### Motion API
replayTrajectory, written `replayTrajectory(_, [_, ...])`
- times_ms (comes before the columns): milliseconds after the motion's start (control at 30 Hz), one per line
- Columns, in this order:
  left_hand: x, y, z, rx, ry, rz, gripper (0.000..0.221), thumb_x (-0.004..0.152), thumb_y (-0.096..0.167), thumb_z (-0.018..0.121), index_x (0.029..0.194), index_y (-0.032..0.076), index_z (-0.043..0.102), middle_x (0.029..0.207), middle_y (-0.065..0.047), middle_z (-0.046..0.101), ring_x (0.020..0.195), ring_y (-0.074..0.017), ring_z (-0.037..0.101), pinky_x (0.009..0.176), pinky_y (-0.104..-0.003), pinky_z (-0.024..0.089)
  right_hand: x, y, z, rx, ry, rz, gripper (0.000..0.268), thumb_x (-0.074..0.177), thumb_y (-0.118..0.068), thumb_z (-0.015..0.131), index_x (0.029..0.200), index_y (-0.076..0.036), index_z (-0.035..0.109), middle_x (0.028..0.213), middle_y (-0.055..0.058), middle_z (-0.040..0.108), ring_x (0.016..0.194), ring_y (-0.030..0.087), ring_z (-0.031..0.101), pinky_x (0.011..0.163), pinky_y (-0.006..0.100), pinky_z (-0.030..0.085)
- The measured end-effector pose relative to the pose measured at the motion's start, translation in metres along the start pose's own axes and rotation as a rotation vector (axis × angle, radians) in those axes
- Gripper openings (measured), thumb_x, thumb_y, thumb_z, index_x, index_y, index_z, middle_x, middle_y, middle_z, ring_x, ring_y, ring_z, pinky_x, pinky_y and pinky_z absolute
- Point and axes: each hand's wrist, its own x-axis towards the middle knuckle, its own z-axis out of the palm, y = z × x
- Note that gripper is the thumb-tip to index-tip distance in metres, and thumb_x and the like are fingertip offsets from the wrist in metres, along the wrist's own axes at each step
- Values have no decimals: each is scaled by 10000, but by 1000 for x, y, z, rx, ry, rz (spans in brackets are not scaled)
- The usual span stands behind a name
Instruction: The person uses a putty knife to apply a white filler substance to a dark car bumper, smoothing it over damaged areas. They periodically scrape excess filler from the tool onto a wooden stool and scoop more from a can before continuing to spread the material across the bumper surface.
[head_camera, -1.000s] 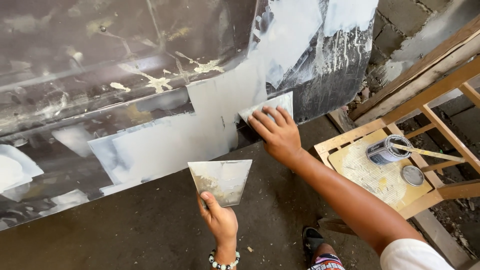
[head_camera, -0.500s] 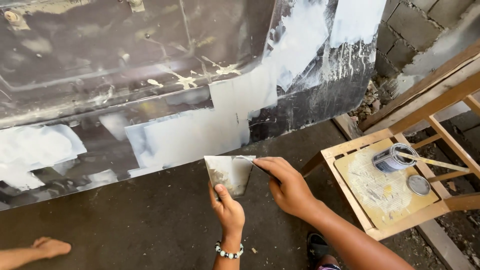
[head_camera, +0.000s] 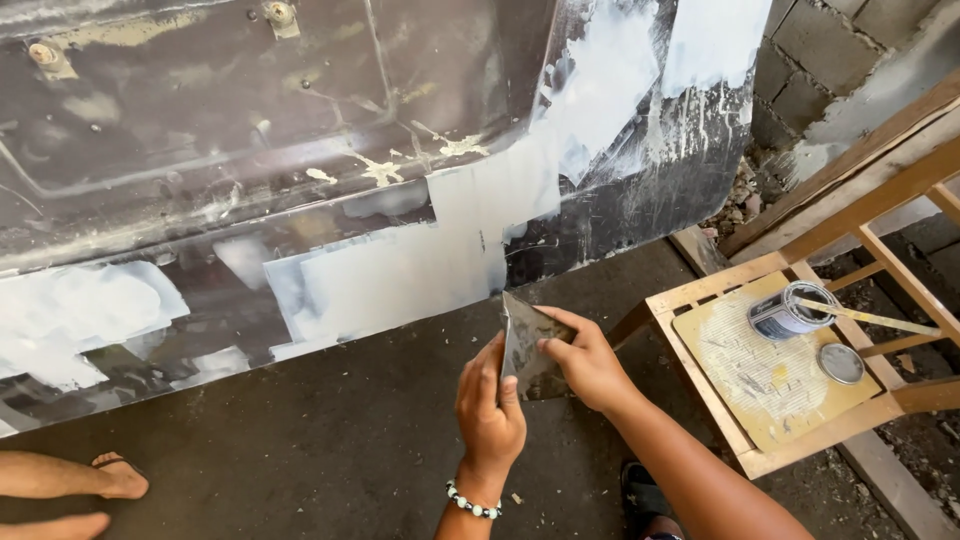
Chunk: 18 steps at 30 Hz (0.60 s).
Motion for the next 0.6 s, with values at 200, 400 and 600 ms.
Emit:
replayTrajectory(200, [-11,-22,21,113,-153,-227,434,1057,219,479,1446,48,567,1274,-167,703,1105,-344,707,893,-427,568,27,-45,-36,62,47,-88,486,869,27,573,1341,-22,677,1016,128,754,783,174,673,665,314,553])
replayTrajectory(400, [-39,-30,63,-187,-83,-471,402,1066,207,444,1380,-1,583,1278,-207,708,1152,-335,709,928,-405,558,80,-160,-79,-1060,174,-1157,533,864,61,558,1356,-115,663,1247,92,726,1108,215,697,919,331,606])
replayTrajectory(600, [-50,-32,92,-192,66,-620,401,1063,244,443,1321,-2,627,1159,-181,753,1041,-287,739,874,-385,563,155,-172,-100,-1489,287,-1398,361,990,-60,705,1345,-127,706,1301,75,719,1196,229,664,941,372,570])
